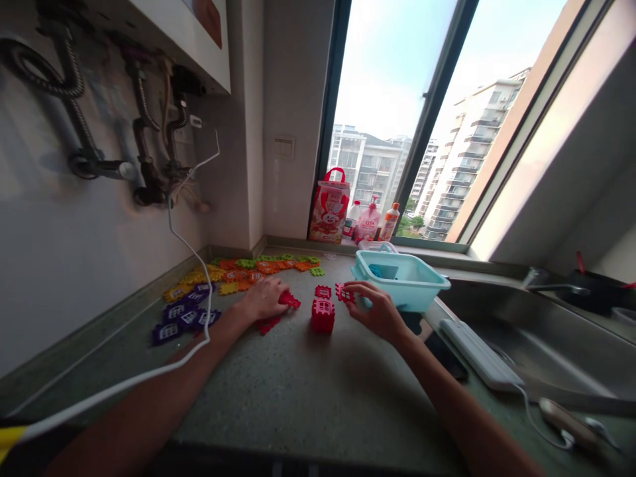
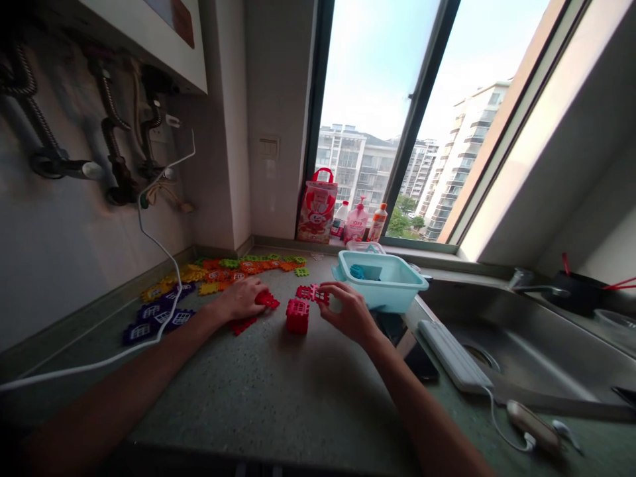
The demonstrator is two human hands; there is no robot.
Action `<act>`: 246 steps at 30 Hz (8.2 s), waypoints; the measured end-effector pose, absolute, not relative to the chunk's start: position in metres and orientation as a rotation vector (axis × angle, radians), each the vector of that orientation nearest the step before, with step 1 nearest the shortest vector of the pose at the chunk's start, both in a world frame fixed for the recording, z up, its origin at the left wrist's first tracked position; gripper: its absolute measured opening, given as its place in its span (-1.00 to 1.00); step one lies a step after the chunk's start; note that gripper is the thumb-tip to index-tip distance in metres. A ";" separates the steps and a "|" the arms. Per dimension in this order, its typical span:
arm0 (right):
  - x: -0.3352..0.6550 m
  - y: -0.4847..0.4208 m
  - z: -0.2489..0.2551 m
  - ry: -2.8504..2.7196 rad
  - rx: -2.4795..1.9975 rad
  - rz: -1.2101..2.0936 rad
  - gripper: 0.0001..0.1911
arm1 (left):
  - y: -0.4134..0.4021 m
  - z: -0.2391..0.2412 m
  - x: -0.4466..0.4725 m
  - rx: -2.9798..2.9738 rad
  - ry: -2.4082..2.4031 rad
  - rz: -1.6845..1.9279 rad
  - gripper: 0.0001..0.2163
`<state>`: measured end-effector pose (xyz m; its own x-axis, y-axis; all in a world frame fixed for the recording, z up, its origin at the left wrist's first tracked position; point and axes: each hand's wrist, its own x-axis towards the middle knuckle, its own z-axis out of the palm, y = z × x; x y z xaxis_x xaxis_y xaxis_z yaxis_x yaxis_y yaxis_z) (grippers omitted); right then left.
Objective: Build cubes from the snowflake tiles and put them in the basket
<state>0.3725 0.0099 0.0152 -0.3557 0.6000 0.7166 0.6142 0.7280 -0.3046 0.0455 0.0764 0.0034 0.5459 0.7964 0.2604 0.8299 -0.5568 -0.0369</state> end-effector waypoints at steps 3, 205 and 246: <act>0.350 0.004 0.018 -2.066 -0.846 0.037 -0.73 | 0.074 0.006 0.046 -2.637 -1.391 -0.328 -0.77; 0.353 -0.015 0.022 -2.425 -1.161 -0.104 -0.85 | 0.028 0.019 0.089 -2.884 -0.732 -0.760 -0.78; 0.351 0.007 0.003 -2.006 -0.928 0.560 -0.53 | 0.038 -0.005 0.103 -3.134 -1.406 -1.053 -0.45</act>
